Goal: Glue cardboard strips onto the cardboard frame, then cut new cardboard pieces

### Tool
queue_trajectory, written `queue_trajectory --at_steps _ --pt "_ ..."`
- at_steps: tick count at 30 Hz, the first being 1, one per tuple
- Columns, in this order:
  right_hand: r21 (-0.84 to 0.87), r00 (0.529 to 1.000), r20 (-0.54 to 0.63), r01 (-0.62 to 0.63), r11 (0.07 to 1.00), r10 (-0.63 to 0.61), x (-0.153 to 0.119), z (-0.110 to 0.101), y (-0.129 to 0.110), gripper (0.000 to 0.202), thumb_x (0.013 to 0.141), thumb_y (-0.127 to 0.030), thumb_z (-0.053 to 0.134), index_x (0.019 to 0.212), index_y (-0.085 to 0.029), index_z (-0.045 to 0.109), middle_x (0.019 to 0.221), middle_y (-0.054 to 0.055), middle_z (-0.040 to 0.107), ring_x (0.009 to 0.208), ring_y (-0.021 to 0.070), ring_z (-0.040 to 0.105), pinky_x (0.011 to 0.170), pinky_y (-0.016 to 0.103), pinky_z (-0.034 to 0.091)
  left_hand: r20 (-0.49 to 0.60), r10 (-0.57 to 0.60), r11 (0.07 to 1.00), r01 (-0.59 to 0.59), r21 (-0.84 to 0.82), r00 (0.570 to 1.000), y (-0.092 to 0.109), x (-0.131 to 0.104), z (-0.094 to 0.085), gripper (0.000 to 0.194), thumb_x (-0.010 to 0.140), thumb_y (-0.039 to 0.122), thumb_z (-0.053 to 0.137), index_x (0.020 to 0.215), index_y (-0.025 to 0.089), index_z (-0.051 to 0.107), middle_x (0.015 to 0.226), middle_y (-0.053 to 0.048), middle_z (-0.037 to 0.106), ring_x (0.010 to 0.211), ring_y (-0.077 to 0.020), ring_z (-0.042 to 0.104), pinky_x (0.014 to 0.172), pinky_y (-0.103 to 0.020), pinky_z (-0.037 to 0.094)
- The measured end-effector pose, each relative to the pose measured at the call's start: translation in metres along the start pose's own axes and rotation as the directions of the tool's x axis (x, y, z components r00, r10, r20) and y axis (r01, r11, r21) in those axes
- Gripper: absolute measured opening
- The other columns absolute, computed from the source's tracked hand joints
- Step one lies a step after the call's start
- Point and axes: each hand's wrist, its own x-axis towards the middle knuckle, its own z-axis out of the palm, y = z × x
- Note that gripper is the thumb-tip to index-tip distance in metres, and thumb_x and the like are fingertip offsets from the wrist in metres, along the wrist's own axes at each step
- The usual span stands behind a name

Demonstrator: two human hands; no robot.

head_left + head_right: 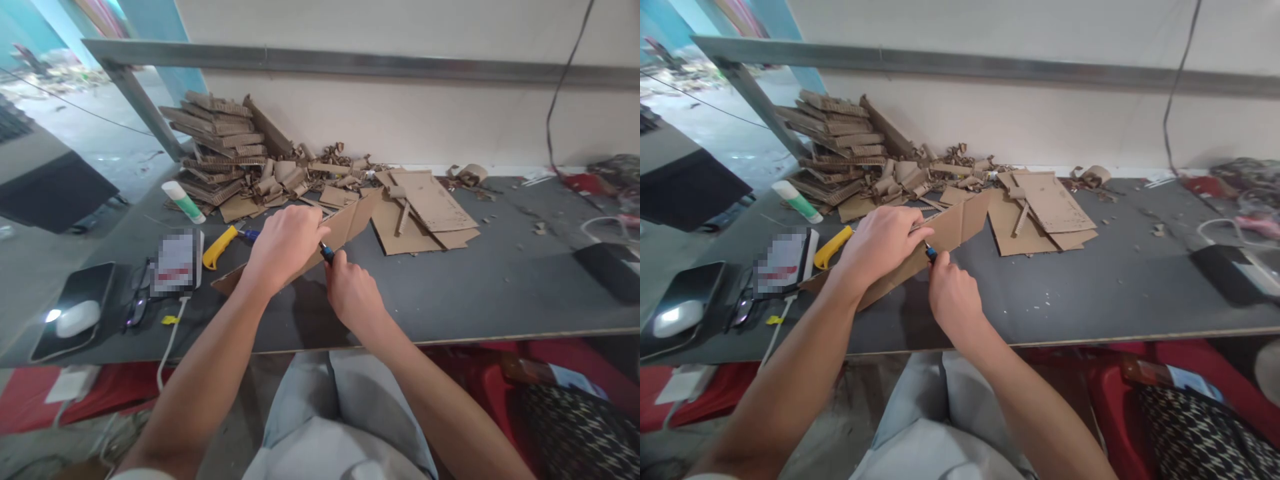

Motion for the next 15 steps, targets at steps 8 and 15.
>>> queue_trajectory --at_steps 8,15 --pt "-0.006 0.999 -0.034 0.009 1.000 -0.009 0.001 0.007 0.004 0.021 0.106 -0.032 0.031 0.104 -0.017 0.046 0.085 0.014 0.071 0.081 0.0304 0.074 0.062 0.034 0.053 0.010 -0.020 1.000 0.020 -0.019 1.000 0.000 0.000 0.003 0.017 0.092 0.032 0.062 0.092 0.016 0.068 0.087 -0.011 0.071 0.090 -0.0288 0.068 0.076 -0.036 0.047" --pt "-0.031 0.999 -0.033 -0.011 0.999 0.010 0.000 0.014 0.005 0.022 0.106 -0.032 0.030 0.105 -0.017 0.046 0.089 0.016 0.072 0.084 0.0302 0.075 0.065 0.034 0.054 -0.009 -0.020 1.000 0.020 -0.011 1.000 0.002 0.001 0.003 0.017 0.092 0.033 0.063 0.091 0.016 0.067 0.084 -0.010 0.069 0.088 -0.0284 0.068 0.074 -0.035 0.047"
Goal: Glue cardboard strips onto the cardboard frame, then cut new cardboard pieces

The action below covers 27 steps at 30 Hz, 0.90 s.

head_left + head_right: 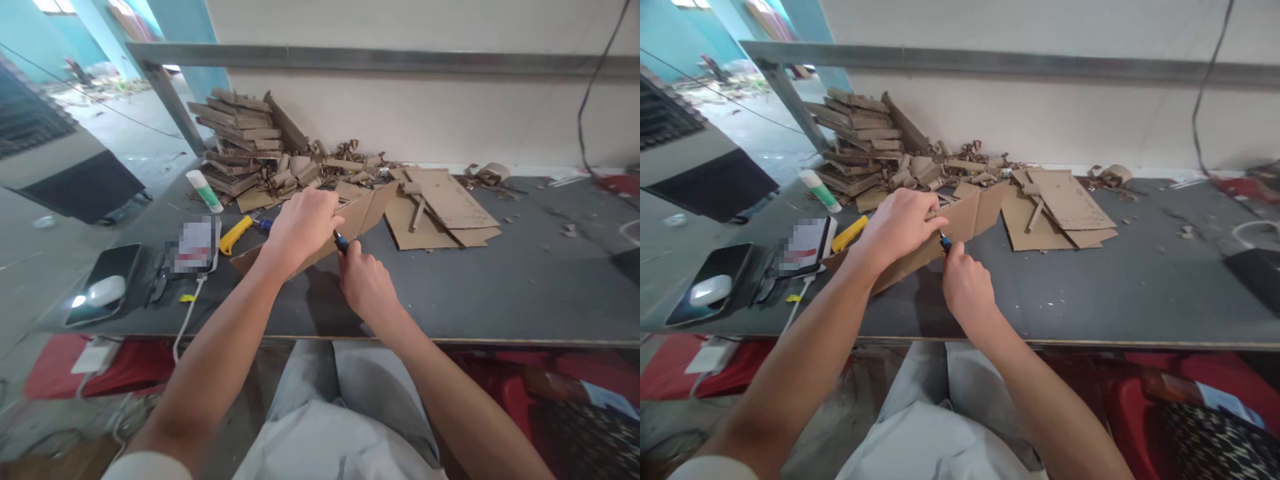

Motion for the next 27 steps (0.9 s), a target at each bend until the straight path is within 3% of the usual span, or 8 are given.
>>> queue_trajectory --at_steps 7,13,22,27 --pt "-0.023 0.992 0.121 -0.022 0.999 0.025 -0.002 0.017 0.007 0.023 0.106 -0.032 0.031 0.104 -0.018 0.048 0.092 0.016 0.074 0.087 0.0284 0.075 0.070 0.035 0.056 0.012 -0.010 1.000 0.010 0.003 1.000 -0.005 0.002 0.000 0.017 0.091 0.033 0.064 0.089 0.016 0.067 0.082 -0.010 0.070 0.085 -0.0278 0.068 0.071 -0.034 0.047" --pt "-0.051 0.972 0.234 -0.022 0.998 0.034 -0.004 0.015 0.011 0.023 0.106 -0.028 0.033 0.108 -0.015 0.051 0.098 0.018 0.074 0.093 0.0287 0.075 0.072 0.036 0.057 0.002 -0.004 1.000 0.004 0.012 1.000 -0.005 0.002 0.001 0.015 0.090 0.032 0.065 0.088 0.017 0.066 0.083 -0.009 0.071 0.086 -0.0278 0.069 0.069 -0.033 0.046" --pt "-0.057 0.966 0.259 0.004 0.998 0.011 -0.002 0.011 0.015 0.023 0.105 -0.027 0.035 0.107 -0.014 0.053 0.098 0.019 0.073 0.093 0.0301 0.075 0.071 0.037 0.057 0.020 -0.027 0.999 0.026 0.046 0.999 -0.001 -0.001 -0.002 0.019 0.094 0.035 0.059 0.093 0.017 0.066 0.088 -0.011 0.072 0.090 -0.0299 0.069 0.073 -0.036 0.048" --pt "-0.046 0.966 0.257 -0.020 0.999 0.031 -0.004 0.009 0.014 0.023 0.105 -0.029 0.034 0.106 -0.015 0.053 0.095 0.018 0.074 0.090 0.0298 0.075 0.070 0.037 0.056 0.127 -0.034 0.995 0.023 0.094 0.991 -0.001 0.003 -0.004 0.028 0.097 0.040 0.054 0.092 0.016 0.068 0.086 -0.015 0.071 0.085 -0.0336 0.070 0.069 -0.039 0.049"
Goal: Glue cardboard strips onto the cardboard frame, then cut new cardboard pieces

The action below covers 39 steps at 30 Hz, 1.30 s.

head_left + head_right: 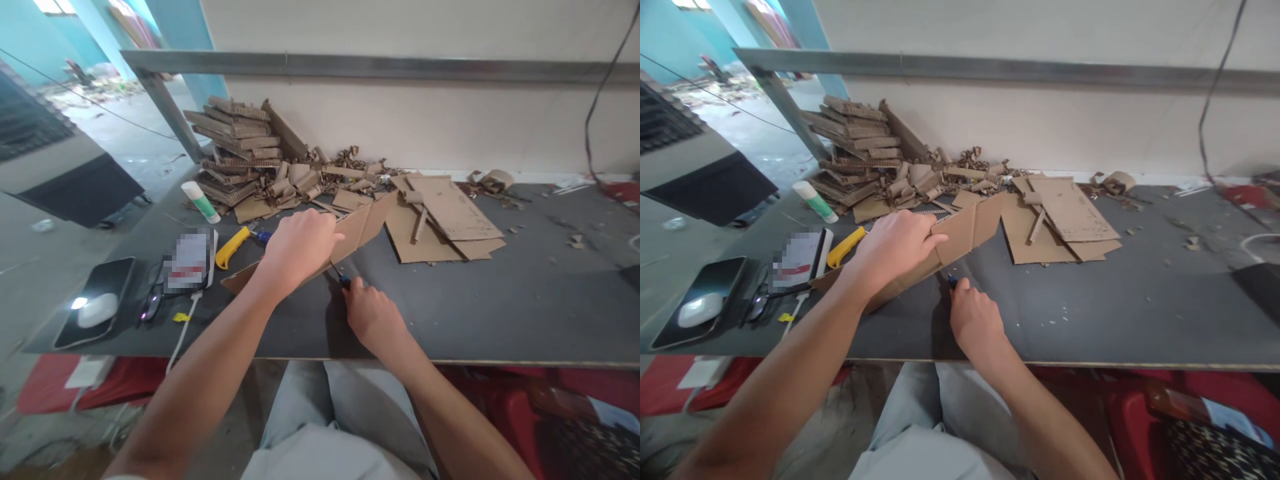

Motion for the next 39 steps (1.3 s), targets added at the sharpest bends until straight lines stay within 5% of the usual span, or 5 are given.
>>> queue_trajectory --at_steps 24,36,39 --pt "-0.052 0.999 -0.030 0.035 0.998 -0.037 0.015 -0.004 -0.006 0.022 0.105 -0.025 0.035 0.107 -0.013 0.053 0.096 0.017 0.074 0.091 0.0279 0.076 0.070 0.033 0.057 0.088 0.048 0.999 -0.046 -0.019 0.995 -0.023 0.026 0.012 0.024 0.091 0.037 0.061 0.104 0.019 0.068 0.097 -0.015 0.072 0.095 -0.0360 0.069 0.072 -0.040 0.051" --pt "-0.102 0.998 -0.004 0.059 0.993 -0.060 0.011 -0.005 -0.005 0.023 0.105 -0.022 0.036 0.108 -0.011 0.056 0.097 0.018 0.074 0.091 0.0274 0.076 0.072 0.034 0.058 0.047 0.026 0.995 -0.022 -0.095 0.999 -0.030 0.026 0.018 0.019 0.087 0.039 0.065 0.084 0.020 0.067 0.083 -0.010 0.071 0.085 -0.0303 0.070 0.071 -0.037 0.050" --pt "-0.109 0.998 0.026 0.051 0.993 -0.048 0.010 -0.007 -0.004 0.023 0.104 -0.022 0.036 0.109 -0.011 0.056 0.096 0.018 0.074 0.092 0.0265 0.076 0.072 0.033 0.058 0.090 -0.025 0.993 0.035 -0.117 0.996 -0.031 0.024 0.000 0.019 0.085 0.038 0.067 0.083 0.019 0.067 0.081 -0.009 0.070 0.087 -0.0299 0.070 0.075 -0.038 0.051"
